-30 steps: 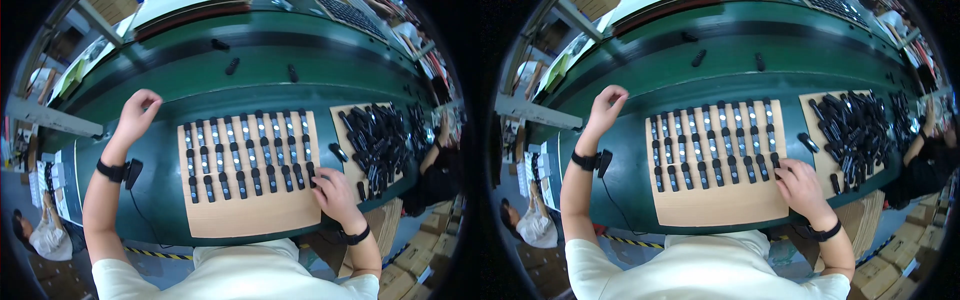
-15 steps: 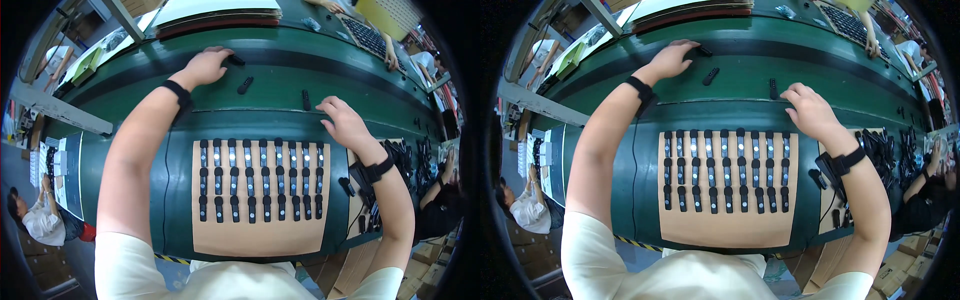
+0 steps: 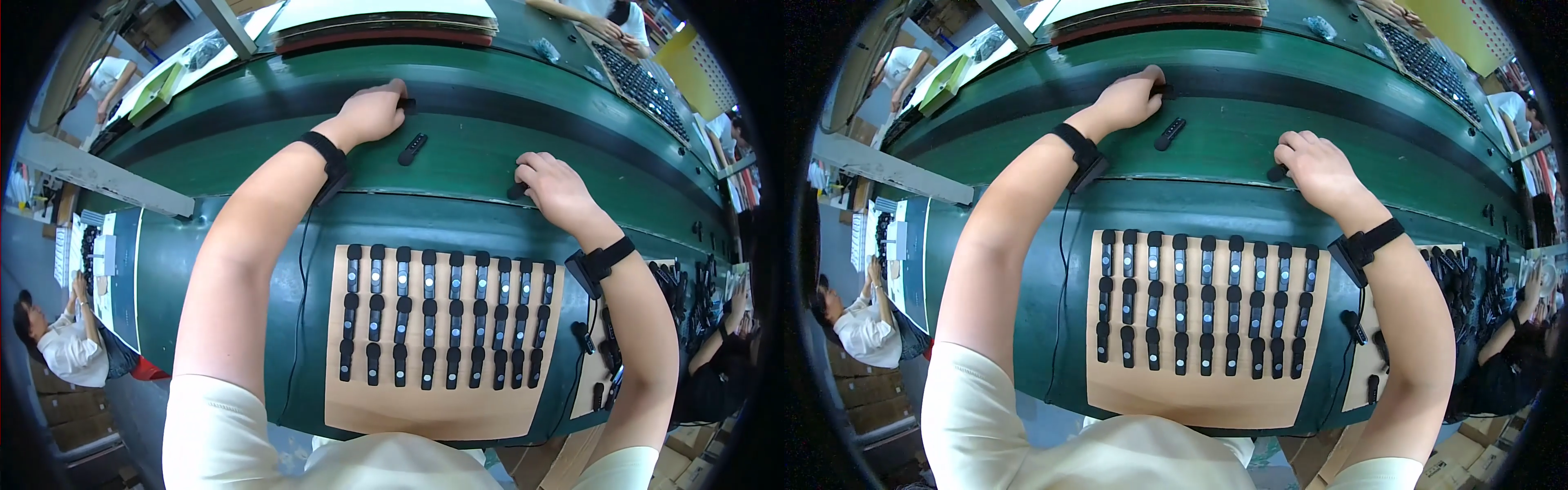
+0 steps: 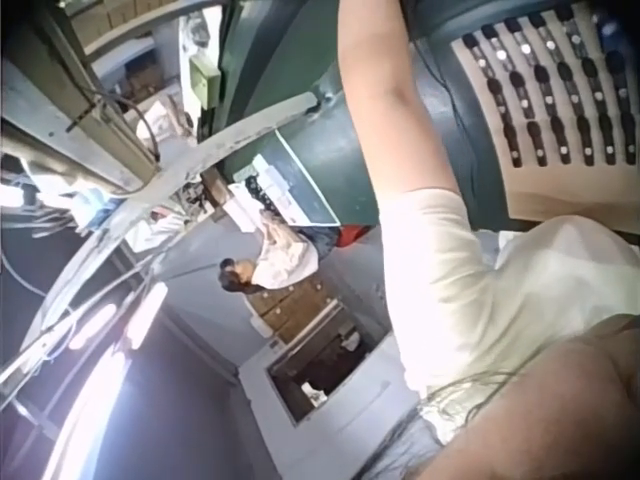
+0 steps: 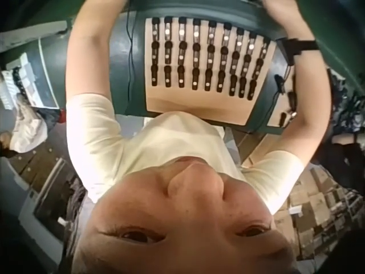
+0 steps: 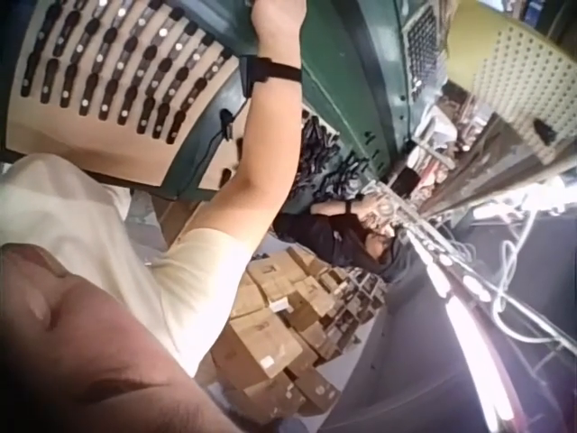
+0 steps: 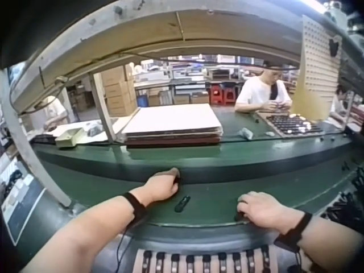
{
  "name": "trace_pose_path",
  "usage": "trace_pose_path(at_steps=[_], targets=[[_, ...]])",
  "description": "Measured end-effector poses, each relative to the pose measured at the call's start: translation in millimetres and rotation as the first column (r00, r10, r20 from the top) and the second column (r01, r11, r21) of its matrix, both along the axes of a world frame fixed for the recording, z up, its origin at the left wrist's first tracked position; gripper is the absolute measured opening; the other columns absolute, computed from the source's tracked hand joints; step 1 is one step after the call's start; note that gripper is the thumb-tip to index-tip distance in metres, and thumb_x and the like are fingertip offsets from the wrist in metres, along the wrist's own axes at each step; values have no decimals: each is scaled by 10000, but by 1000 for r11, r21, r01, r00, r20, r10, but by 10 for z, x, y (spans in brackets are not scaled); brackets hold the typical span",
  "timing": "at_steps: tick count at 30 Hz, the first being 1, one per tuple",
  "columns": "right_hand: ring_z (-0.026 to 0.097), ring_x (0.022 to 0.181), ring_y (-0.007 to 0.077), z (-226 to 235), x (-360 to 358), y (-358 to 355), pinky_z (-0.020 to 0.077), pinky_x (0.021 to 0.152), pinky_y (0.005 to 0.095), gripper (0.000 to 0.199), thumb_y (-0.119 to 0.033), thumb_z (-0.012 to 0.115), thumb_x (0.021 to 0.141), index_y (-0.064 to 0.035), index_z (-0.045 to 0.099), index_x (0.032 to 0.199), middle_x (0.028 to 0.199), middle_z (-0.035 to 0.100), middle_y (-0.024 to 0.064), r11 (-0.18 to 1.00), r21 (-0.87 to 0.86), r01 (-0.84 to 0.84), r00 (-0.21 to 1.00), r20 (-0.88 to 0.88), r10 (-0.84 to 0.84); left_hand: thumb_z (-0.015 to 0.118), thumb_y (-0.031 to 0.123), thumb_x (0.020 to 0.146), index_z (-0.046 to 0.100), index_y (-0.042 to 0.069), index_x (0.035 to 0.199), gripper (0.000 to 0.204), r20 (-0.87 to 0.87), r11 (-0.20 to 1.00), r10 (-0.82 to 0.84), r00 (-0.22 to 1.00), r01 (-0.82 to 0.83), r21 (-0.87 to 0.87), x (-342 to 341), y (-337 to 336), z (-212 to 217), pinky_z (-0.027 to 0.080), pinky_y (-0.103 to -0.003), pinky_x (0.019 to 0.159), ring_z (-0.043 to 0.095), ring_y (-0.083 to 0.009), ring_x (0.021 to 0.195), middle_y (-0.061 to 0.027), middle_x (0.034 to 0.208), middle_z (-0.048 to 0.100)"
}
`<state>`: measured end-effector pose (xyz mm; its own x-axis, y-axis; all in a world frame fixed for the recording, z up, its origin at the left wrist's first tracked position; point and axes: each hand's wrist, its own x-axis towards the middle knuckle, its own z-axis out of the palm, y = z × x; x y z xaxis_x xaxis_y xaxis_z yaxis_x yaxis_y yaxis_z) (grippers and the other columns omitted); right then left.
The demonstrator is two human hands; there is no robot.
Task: Inspect and place small electronic components into a cardboard jig on an industrial assembly line.
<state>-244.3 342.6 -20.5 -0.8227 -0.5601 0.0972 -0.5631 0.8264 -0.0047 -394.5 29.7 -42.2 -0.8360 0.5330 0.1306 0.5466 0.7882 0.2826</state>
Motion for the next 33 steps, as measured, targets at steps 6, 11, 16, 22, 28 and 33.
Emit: trace_pose_path(at_steps=[6, 11, 16, 22, 28, 33], targets=[[614, 949, 318, 303, 313, 3, 498, 825, 398, 218, -56, 692, 798, -40, 574, 980, 940, 626, 128, 971, -60, 229, 970, 95, -223, 645, 233, 845, 560, -52, 1083, 381, 171, 982, 57, 984, -86, 167, 299, 14, 45, 504, -454, 840, 641, -412, 949, -273, 1021, 658], [624, 841, 294, 520, 934, 223, 506, 759, 370, 222, -63, 696, 825, -21, 583, 1012, 917, 625, 137, 909, -278, 310, 950, 57, -306, 704, 289, 766, 651, -56, 952, 395, 245, 993, 19, 969, 11, -121, 477, -72, 98, 522, -442, 821, 658, -404, 920, -272, 934, 678], [599, 800, 205, 632, 1911, 478, 487, 743, 306, 228, -36, 682, 839, -15, 600, 1050, 910, 621, 95, 772, -498, 395, 898, 31, -439, 705, 247, 786, 638, -39, 939, 331, 190, 1000, -20, 982, 16, 24, 744, -150, 421, 512, -424, 751, 662, -374, 824, -247, 844, 664], [516, 787, 111, 177, 3289, 532, 447, 739, 240, 221, 0, 664, 838, -2, 613, 1053, 900, 598, 47, 337, -746, 574, 672, 194, -715, 666, 159, 835, 609, -51, 968, 255, 200, 958, -263, 944, 231, 170, 1852, 508, 1169, 494, -378, 699, 613, -321, 723, -192, 774, 621], [556, 770, 133, -152, 4112, 333, 462, 700, 261, 244, 3, 675, 824, 3, 615, 1061, 912, 613, 66, 287, -755, 590, 636, 215, -741, 666, 168, 833, 635, -27, 1015, 268, 428, 704, -698, 574, 660, 262, 2982, 1355, 1384, 519, -414, 751, 646, -381, 828, -236, 909, 653], [582, 747, 142, -348, 4457, 154, 471, 649, 256, 223, 5, 681, 822, 5, 612, 1034, 915, 614, 79, 202, -745, 635, 632, 351, -691, 677, 227, 845, 623, -36, 980, 300, 666, 726, -609, 430, 640, 251, 3596, 2015, 830, 507, -407, 715, 638, -325, 781, -209, 814, 644]])
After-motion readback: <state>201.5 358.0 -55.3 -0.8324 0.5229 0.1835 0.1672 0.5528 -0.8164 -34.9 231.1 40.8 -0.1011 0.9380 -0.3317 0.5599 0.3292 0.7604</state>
